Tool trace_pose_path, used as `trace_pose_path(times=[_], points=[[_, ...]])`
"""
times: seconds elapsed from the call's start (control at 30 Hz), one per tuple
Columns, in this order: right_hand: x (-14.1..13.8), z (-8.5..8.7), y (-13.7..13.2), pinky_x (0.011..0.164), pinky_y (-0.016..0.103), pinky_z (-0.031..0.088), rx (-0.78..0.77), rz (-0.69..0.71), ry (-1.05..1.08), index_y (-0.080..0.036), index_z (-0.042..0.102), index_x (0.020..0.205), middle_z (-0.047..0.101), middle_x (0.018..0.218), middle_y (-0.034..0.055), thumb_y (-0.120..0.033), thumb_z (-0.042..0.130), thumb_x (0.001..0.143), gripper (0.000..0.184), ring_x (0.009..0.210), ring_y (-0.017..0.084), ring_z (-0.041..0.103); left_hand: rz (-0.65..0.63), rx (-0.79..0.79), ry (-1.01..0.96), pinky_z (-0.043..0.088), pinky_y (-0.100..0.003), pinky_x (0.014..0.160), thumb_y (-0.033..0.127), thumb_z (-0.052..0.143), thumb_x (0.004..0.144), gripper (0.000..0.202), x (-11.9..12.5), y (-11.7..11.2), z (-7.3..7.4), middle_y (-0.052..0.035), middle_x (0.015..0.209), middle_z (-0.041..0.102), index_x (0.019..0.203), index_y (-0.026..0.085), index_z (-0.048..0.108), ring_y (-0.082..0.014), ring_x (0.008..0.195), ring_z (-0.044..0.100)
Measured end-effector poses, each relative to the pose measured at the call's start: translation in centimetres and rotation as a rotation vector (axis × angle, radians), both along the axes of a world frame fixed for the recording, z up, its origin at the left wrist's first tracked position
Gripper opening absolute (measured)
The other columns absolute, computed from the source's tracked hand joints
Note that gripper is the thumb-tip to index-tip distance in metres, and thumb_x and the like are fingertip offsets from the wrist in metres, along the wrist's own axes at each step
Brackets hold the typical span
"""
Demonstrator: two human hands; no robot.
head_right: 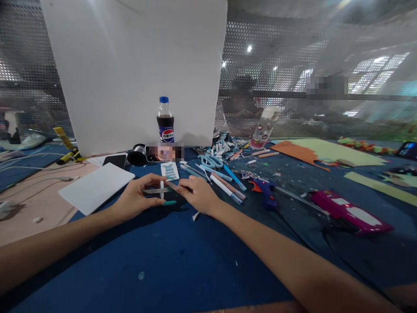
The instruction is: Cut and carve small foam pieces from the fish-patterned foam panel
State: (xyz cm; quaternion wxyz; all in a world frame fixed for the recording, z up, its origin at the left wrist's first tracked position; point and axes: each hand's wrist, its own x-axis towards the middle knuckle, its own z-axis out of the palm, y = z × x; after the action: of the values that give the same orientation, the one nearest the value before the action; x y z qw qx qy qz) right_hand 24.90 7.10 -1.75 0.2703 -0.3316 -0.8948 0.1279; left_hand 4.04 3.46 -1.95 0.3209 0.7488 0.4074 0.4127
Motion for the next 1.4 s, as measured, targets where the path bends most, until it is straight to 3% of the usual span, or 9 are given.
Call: trace_pose_path(times=[0.63, 1.4], points=[[-0.18, 0.19, -0.06, 0.056, 0.024, 0.025, 0.039, 0.0, -0.01, -0.017, 0.051, 0.066, 0.044, 0.055, -0.0002, -0.05, 0.029, 0.091, 0.047, 0.061, 0.014, 0.042, -0.02, -0.045, -0.049, 0.05, -0.036, 0.077, 0.026, 0.072, 0.062, 0.045, 0.37, -0.24, 0.51, -0.0043, 0.088, 0.063, 0.103, 0.017, 0.056, -0.0193, 0.085, 0.06], [-0.03, 0.27, -0.01, 0.056, 0.024, 0.026, 0.0, 0.005, 0.022, -0.017, 0.05, 0.064, 0.044, 0.055, -0.0011, -0.045, 0.033, 0.091, 0.042, 0.06, 0.013, 0.041, -0.037, -0.017, -0.059, 0.051, -0.037, 0.082, 0.024, 0.072, 0.064, 0.043, 0.28, -0.36, 0.66, -0.0052, 0.096, 0.064, 0.104, 0.017, 0.057, -0.0204, 0.091, 0.061]])
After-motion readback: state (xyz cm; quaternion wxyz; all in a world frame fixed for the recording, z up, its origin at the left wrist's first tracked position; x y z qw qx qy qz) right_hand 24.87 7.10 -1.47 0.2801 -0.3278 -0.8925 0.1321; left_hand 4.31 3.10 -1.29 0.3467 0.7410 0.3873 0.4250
